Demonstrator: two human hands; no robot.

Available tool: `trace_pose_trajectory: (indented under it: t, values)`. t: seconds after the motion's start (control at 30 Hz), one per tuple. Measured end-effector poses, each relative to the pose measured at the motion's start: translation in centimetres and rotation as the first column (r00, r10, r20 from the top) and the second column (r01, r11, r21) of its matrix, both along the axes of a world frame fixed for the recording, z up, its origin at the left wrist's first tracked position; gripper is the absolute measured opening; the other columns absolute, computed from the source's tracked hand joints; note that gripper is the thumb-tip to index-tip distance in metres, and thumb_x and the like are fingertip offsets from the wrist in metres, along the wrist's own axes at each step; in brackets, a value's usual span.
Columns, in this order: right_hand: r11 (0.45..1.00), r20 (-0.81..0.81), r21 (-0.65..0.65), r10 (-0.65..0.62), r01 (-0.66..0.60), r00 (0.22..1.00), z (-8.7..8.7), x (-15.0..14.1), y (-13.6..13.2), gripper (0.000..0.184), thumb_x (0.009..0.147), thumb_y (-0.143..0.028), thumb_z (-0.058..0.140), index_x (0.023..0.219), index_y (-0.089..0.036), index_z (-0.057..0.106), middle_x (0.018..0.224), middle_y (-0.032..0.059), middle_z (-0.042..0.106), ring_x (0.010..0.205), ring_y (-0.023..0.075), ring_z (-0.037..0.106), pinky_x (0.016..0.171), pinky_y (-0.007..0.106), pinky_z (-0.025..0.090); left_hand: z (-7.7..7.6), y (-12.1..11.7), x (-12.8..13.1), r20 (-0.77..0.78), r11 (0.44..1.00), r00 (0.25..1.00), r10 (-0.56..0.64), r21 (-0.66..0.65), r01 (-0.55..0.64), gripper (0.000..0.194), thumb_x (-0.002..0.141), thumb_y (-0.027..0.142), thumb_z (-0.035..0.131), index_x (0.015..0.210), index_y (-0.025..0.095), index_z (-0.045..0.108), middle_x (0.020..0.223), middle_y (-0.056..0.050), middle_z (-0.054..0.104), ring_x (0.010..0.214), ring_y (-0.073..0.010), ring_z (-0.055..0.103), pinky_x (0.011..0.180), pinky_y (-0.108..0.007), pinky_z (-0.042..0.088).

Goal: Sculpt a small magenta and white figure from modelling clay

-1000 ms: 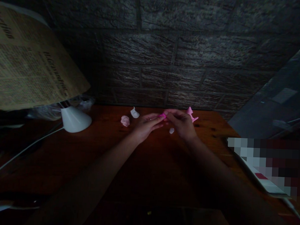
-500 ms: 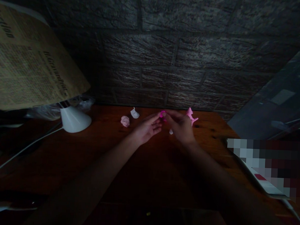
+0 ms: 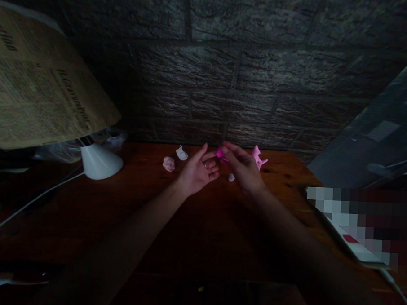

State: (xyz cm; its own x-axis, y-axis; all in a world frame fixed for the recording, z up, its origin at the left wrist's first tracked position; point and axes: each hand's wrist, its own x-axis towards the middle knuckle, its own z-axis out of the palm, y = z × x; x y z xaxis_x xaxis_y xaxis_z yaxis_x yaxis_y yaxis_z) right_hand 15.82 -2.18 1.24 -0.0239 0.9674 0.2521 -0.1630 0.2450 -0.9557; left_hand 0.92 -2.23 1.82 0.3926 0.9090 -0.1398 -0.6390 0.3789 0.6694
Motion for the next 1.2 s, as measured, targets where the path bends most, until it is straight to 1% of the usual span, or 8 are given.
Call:
trace_pose_trajectory:
  t: [0.13, 0.27, 0.4, 0.57, 0.73, 0.93, 1.03, 1.2]
  values:
    - [0.998, 0.099, 0.029, 0.048, -0.051, 0.994, 0.0, 0.0, -0.2, 0.044, 0.082, -0.050, 0.074, 0.119, -0.027, 0.072, 0.123, 0.0056, 0.073, 0.106, 0.0223, 0.069, 0.078, 0.033, 0.061, -0.2, -0.2, 0.2, 0.012, 0.999, 0.999, -0.048, -0.011, 0.048, 0.040, 0.085, 0.057, 0.069, 0.082, 0.017, 0.073, 0.058, 0.002, 0.054, 0.057, -0.0107, 0.053, 0.062, -0.026, 0.044]
    - [0.995, 0.189, 0.059, 0.068, -0.080, 0.980, 0.0, 0.1, -0.4, 0.034, 0.086, -0.042, 0.072, 0.115, -0.025, 0.074, 0.119, 0.0052, 0.075, 0.101, 0.0218, 0.070, 0.073, 0.032, 0.062, -0.6, -0.1, -0.1, -0.014, 0.993, 0.994, -0.112, 0.029, 0.112, 0.042, 0.088, 0.058, 0.065, 0.082, 0.018, 0.074, 0.052, 0.004, 0.049, 0.053, -0.0104, 0.050, 0.062, -0.027, 0.044]
    - [0.991, 0.229, 0.106, 0.056, -0.082, 0.972, 0.2, 0.3, -0.2, 0.031, 0.088, -0.041, 0.069, 0.115, -0.026, 0.074, 0.115, 0.0053, 0.076, 0.106, 0.0229, 0.070, 0.084, 0.038, 0.062, -0.7, 0.0, -0.2, -0.010, 0.995, 0.995, -0.095, 0.042, 0.096, 0.047, 0.087, 0.062, 0.062, 0.077, 0.018, 0.075, 0.056, 0.000, 0.057, 0.057, -0.0118, 0.054, 0.064, -0.028, 0.046]
    - [0.954, 0.231, 0.294, -0.013, -0.057, 0.973, 1.0, 0.6, -0.4, 0.032, 0.089, -0.042, 0.069, 0.119, -0.031, 0.072, 0.128, 0.0033, 0.071, 0.119, 0.0231, 0.066, 0.103, 0.044, 0.054, -0.2, -0.4, 0.1, 0.055, 0.990, 0.990, -0.130, 0.054, 0.127, 0.060, 0.090, 0.071, 0.051, 0.074, 0.018, 0.075, 0.060, -0.003, 0.062, 0.061, -0.0134, 0.058, 0.066, -0.029, 0.048]
    - [0.954, 0.313, 0.267, 0.048, -0.136, 0.949, 0.5, 0.3, -0.6, 0.035, 0.091, -0.046, 0.066, 0.120, -0.029, 0.072, 0.113, 0.0036, 0.077, 0.105, 0.0217, 0.071, 0.093, 0.041, 0.059, -0.2, -0.6, -0.2, 0.084, 0.990, 0.987, -0.135, 0.054, 0.131, 0.062, 0.093, 0.069, 0.045, 0.070, 0.018, 0.073, 0.054, -0.001, 0.055, 0.057, -0.0126, 0.054, 0.068, -0.029, 0.048]
    - [0.947, 0.376, 0.276, 0.049, -0.162, 0.925, 0.2, 0.5, -0.4, 0.031, 0.091, -0.049, 0.066, 0.106, -0.024, 0.076, 0.098, 0.0046, 0.078, 0.089, 0.0183, 0.072, 0.085, 0.036, 0.059, -0.3, -0.6, -0.5, 0.044, 0.984, 0.985, -0.165, 0.069, 0.162, 0.060, 0.092, 0.068, 0.049, 0.065, 0.018, 0.068, 0.051, 0.001, 0.050, 0.054, -0.0124, 0.050, 0.069, -0.031, 0.048]
    - [0.945, 0.411, 0.277, 0.045, -0.172, 0.910, 0.5, 0.7, -0.4, 0.033, 0.093, -0.052, 0.063, 0.104, -0.024, 0.076, 0.095, 0.0042, 0.078, 0.088, 0.0182, 0.072, 0.083, 0.034, 0.059, -0.2, -0.7, -0.5, 0.038, 0.981, 0.982, -0.184, 0.070, 0.181, 0.062, 0.091, 0.070, 0.047, 0.065, 0.018, 0.067, 0.053, 0.001, 0.051, 0.054, -0.0127, 0.050, 0.069, -0.031, 0.048]
    - [0.933, 0.411, 0.299, 0.063, -0.199, 0.909, 0.7, 0.7, -0.5, 0.029, 0.095, -0.048, 0.061, 0.105, -0.026, 0.077, 0.096, 0.0027, 0.078, 0.093, 0.0184, 0.073, 0.088, 0.035, 0.058, -0.2, -0.7, -0.6, 0.018, 0.980, 0.984, -0.177, 0.096, 0.175, 0.060, 0.093, 0.068, 0.047, 0.065, 0.019, 0.068, 0.053, 0.001, 0.050, 0.054, -0.0125, 0.049, 0.072, -0.032, 0.048]
